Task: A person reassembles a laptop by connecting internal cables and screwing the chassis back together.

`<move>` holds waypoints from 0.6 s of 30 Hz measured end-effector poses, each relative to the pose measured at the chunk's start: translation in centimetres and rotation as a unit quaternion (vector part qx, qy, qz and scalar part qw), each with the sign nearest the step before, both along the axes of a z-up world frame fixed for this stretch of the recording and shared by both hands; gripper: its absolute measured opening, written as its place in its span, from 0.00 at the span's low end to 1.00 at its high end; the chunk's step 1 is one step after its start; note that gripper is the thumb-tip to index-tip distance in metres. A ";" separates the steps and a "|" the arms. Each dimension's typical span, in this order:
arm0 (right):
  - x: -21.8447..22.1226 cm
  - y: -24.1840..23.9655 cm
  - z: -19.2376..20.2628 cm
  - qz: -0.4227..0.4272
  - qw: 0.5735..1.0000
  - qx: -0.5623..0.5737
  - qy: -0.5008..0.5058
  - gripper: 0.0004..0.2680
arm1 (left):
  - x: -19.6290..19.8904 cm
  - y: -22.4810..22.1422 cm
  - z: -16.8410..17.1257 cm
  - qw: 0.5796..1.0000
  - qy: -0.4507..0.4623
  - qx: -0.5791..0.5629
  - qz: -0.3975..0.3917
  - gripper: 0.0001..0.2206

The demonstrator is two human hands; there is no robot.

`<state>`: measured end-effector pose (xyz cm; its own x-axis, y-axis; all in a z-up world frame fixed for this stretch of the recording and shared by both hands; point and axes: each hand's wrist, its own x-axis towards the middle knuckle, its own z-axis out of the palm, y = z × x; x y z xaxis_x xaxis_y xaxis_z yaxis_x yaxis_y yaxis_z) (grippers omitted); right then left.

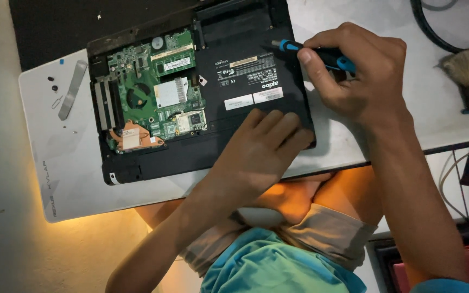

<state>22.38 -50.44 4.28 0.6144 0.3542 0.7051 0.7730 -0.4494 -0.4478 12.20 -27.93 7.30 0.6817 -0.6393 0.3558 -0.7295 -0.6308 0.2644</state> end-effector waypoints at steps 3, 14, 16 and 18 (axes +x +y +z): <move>0.0 0.0 0.0 0.002 1.000 0.006 0.009 0.04 | -0.1 -0.2 0.4 1.000 -0.022 0.017 0.003 0.13; 0.3 -0.3 -0.5 0.009 1.000 -0.008 -0.014 0.06 | 1.5 2.2 1.3 0.999 0.003 -0.026 0.038 0.06; 0.6 -0.4 -0.7 0.013 1.000 -0.019 -0.018 0.07 | 2.6 3.2 1.7 0.995 0.024 -0.066 0.072 0.07; 0.9 -0.5 -1.0 0.010 0.999 -0.042 -0.031 0.04 | 4.0 4.6 2.2 0.993 0.064 -0.094 0.045 0.07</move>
<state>23.30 -50.90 3.25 0.5624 0.4246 0.7095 0.8072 -0.4678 -0.3599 16.19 -23.34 9.46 0.7801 -0.5046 0.3699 -0.6256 -0.6230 0.4696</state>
